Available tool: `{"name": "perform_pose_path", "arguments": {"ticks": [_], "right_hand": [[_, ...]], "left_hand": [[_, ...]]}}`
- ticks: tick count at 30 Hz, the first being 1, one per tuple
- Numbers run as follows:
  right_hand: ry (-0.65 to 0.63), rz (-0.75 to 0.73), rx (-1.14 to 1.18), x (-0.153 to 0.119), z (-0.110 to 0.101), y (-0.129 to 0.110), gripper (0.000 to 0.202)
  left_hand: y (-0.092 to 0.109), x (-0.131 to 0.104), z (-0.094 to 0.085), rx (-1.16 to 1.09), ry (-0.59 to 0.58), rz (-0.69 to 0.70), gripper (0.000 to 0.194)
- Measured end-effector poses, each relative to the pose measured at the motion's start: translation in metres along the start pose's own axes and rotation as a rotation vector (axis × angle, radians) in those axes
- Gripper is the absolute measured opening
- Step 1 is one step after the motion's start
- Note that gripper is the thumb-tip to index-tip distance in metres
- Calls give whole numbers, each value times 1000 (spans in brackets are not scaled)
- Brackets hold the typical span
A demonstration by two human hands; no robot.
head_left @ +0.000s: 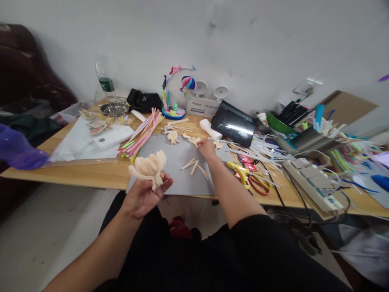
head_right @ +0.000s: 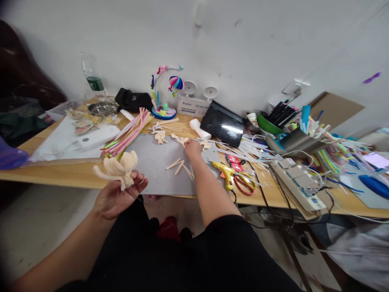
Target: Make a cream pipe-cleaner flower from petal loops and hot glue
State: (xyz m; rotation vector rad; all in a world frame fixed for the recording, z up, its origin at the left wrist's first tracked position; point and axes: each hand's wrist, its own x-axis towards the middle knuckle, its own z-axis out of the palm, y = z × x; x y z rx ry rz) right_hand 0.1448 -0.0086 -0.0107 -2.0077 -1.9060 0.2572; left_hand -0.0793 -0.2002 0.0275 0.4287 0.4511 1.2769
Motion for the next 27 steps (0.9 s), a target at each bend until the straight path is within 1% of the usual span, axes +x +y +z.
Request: {"name": "perform_pose_path", "arguments": {"ticks": [3,5,10,13,16,18,20,21,23,25,27], "right_hand": [[51,20,47,-17,-1,5,30],[65,5,80,-32,-2,10,29],[69,-99,171,-70,-4,20,19],[175,-107,224,-99,-12,34,24],[335,3,225,-134,-27,63,30],[433,126,195,-155,-39,86,32],[491,249,162,-169,-48,109,32],[497,299,152,-172,-52,118,32],[455,372,156,-173,-56,131,34],[376,423,190,-167,-58,138,33],[303,456,245,-158,-60,138,25]], "left_hand": [[2,3,2,-15,-45,-24,31],[1,5,4,-11,-71,-38,32],[-7,6,15,-9,-112,-74,35],[-12,3,20,-10,-109,-87,36],[-15,-1,20,-20,-82,-98,42],[-17,-3,19,-23,-75,-102,48],[-21,-3,19,-16,-79,-94,51],[-22,-4,21,-10,-83,-89,52],[-25,-5,25,3,-98,-81,52],[-28,-6,32,23,-120,-84,50],[-30,-9,38,41,-146,-87,46]]}}
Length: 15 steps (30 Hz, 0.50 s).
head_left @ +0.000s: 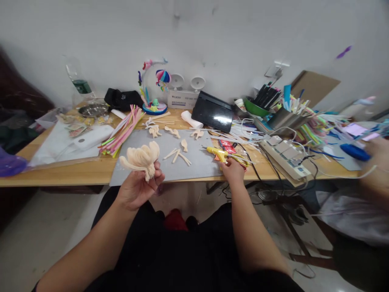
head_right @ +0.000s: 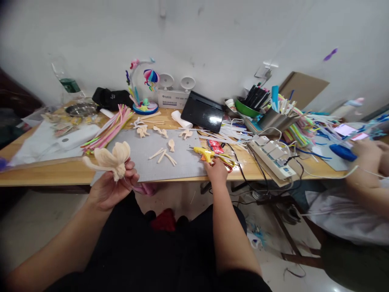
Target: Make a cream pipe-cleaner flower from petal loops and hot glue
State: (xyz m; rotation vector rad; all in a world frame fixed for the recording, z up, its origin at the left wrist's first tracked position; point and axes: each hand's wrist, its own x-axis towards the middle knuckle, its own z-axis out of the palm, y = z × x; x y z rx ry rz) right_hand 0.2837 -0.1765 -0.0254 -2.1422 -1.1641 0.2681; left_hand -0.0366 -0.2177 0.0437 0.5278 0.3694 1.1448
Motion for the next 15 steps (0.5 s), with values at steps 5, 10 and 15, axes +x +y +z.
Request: {"name": "perform_pose_path", "arguments": {"ticks": [5,10,15], "right_hand": [[-124,53,201,4,-4,-16,13],[-170,91,561,-42,-14,-36,25],[-588,130,1232,-98,-36,-63,26]], "left_hand": [[-3,-6,9,7,-31,11,38],[-2,-11,8,20,-20,50,37],[-1,-10,9,12,22,72,39]]}}
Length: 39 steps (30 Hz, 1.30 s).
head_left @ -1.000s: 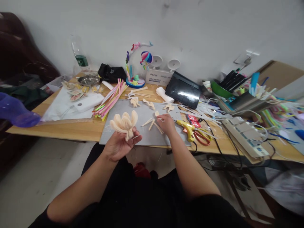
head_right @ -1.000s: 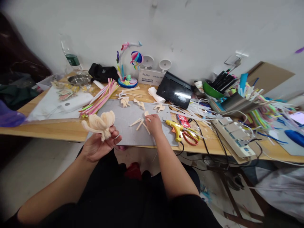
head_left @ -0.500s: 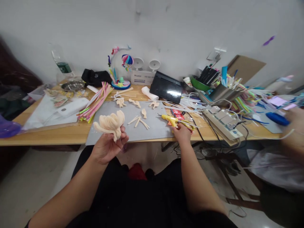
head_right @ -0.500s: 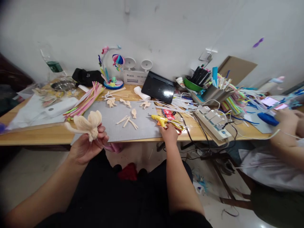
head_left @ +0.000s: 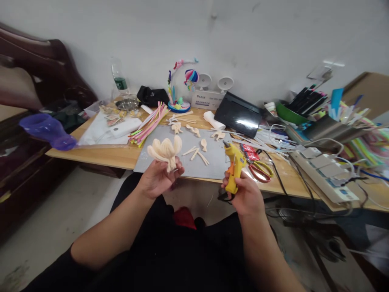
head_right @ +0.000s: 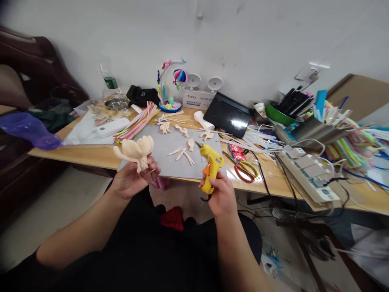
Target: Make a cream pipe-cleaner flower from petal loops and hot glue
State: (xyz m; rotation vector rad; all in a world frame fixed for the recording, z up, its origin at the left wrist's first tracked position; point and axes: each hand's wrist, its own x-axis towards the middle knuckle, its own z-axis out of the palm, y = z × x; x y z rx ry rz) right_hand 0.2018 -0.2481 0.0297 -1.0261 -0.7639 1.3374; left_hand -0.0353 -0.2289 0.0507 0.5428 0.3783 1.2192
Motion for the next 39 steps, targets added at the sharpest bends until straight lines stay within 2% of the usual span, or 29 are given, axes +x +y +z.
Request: {"name": "perform_pose_path", "arguments": {"ticks": [3,7,11,15,21,25,39], "right_hand": [[-207,31,208,-19,17,-7,24],[-330,-7,241,-33,29,-5,23],[-284,-172,-57,-43,35,6,17],[-333,-374,-425,-49,45,7,14],[-352,-566,-667,-48,58,1,4],[-359,-640,-723,-46,58,0,5],[-353,-674,-794,-45,61,6,12]], "left_hand": [[0,1,3,1,19,2,39],[0,0,8,12,36,2,37],[-2,-1,12,65,63,37,37],[-3,-2,15,88,84,94,34],[-2,-6,21,147,94,100,35],[-2,-6,23,154,106,109,34],[-2,-5,22,188,93,109,34]]}}
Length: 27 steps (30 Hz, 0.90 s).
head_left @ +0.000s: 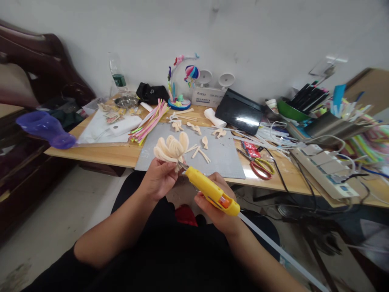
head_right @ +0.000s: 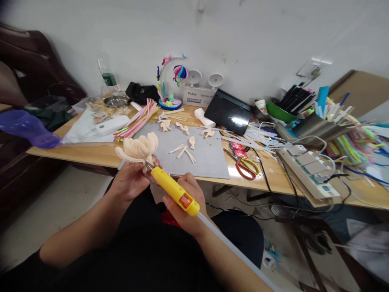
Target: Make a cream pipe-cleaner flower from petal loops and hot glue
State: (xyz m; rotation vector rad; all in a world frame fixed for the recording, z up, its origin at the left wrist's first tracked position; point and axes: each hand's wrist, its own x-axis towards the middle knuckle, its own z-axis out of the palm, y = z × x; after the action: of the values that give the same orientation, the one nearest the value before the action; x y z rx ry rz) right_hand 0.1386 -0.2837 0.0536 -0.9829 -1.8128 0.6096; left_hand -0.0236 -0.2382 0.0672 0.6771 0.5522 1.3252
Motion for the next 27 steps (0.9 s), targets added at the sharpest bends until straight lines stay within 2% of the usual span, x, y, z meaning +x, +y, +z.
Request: {"name": "perform_pose_path", "arguments": {"ticks": [13,16,19,20,22,23,25,27], "right_hand": [[-45,30,32,0,-3,2,13],[-65,54,41,-1,-3,3,14],[-68,101,101,-6,-6,8,6],[-69,136,132,-7,-8,14,2],[-29,257,206,-8,-16,33,11],[17,348,237,-7,-22,46,16],[189,566,265,0,-39,79,24],[288,790,140,11,-60,112,28]], "left_hand": [[0,1,-4,-3,50,18,38],[0,3,-6,19,75,59,36],[2,5,-9,28,86,107,33],[3,6,-11,28,90,118,31],[7,7,-15,28,108,123,27],[9,8,-17,18,124,138,26],[12,10,-22,10,146,135,25],[14,13,-26,-1,155,135,24]]}}
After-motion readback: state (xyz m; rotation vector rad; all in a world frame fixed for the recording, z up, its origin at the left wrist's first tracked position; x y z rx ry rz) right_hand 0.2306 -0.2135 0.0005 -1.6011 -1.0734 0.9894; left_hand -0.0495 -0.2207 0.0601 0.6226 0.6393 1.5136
